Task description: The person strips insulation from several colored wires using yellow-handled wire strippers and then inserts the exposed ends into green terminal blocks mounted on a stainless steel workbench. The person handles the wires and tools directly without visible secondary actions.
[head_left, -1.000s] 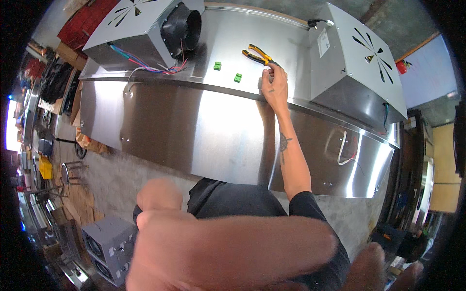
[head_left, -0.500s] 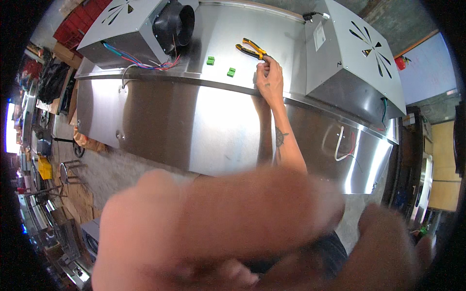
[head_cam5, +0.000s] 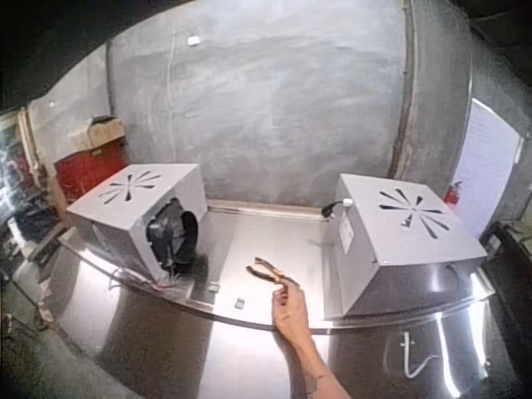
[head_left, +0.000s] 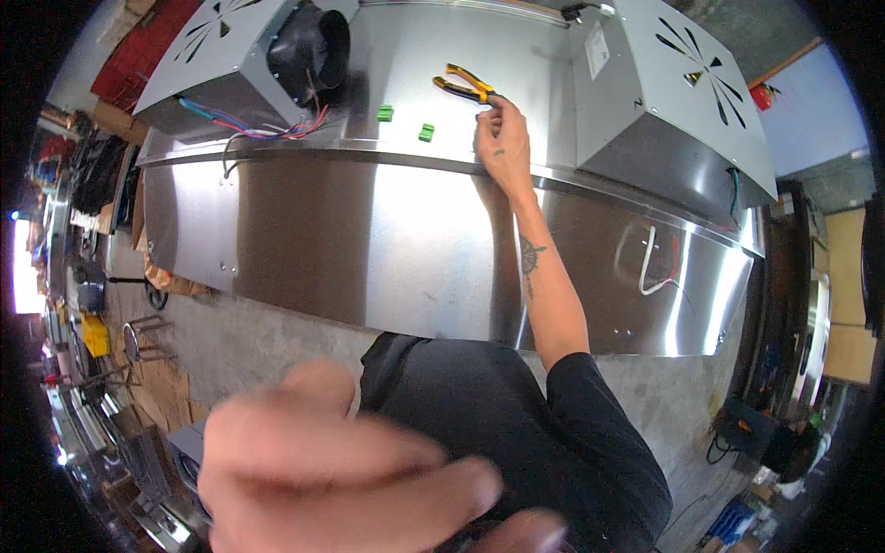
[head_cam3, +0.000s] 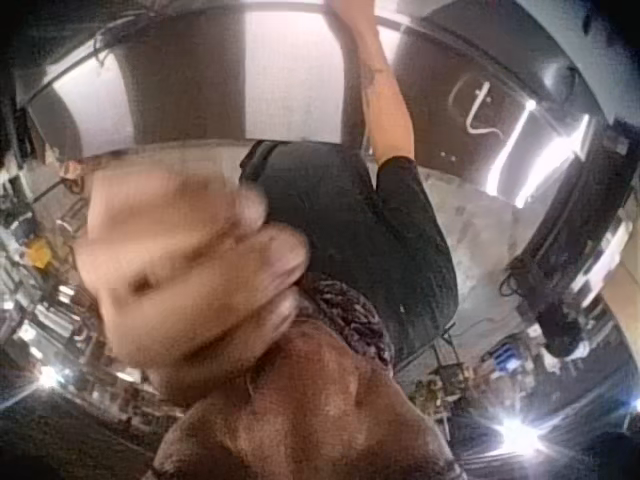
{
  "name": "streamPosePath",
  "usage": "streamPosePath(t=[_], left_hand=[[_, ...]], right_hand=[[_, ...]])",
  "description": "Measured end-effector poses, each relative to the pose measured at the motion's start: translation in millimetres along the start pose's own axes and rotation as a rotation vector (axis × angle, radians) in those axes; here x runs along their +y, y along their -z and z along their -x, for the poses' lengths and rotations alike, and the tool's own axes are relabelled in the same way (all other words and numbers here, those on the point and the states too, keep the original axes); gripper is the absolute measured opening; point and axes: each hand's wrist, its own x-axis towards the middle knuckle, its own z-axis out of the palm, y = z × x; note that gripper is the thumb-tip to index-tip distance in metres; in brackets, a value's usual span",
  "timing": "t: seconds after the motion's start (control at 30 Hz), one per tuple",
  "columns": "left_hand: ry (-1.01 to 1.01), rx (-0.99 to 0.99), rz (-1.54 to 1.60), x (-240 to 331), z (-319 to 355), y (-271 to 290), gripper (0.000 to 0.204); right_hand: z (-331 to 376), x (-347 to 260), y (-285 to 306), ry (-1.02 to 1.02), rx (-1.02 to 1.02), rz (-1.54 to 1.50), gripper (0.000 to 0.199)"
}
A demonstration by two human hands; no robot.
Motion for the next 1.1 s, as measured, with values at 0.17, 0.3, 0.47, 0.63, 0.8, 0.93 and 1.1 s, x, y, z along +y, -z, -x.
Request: streamPosePath(t=[0.17, 0.3, 0.47, 0.63, 0.8, 0.93, 1.1], left_hand=[[0.005, -0.061, -0.175, 10, 17, 15, 0.023], [-0.263, 0.040, -0.427, 1, 38, 16, 0.015], [-0.562, 0.033, -0.507, -20, 60, 22, 0.017], [-0.133, 0.451, 0.050, -90, 122, -20, 0.009], [0.433, 0.378, -0.491, -210, 139, 55, 0.018], [0.515, 0.225, -0.734, -337, 183, 99, 0.026], [0.250, -0.069, -1.010, -427, 196, 106, 0.038]], right_hand=[[-2, -2, 8, 0.073, -0.008, 0.012, 0.036], [-3, -8, 8, 0.098, -0.054, 0.058, 0.034], [-21, -11, -7, 0.310, -0.065, 0.289, 0.033], [-71, -6, -6, 0.249, -0.298, 0.639, 0.060], [-102, 22, -24, 0.263, -0.486, 0.695, 0.060], [-112, 12, -32, 0.303, -0.425, 0.755, 0.057], [-111, -78, -29, 0.379, -0.100, 0.678, 0.068]])
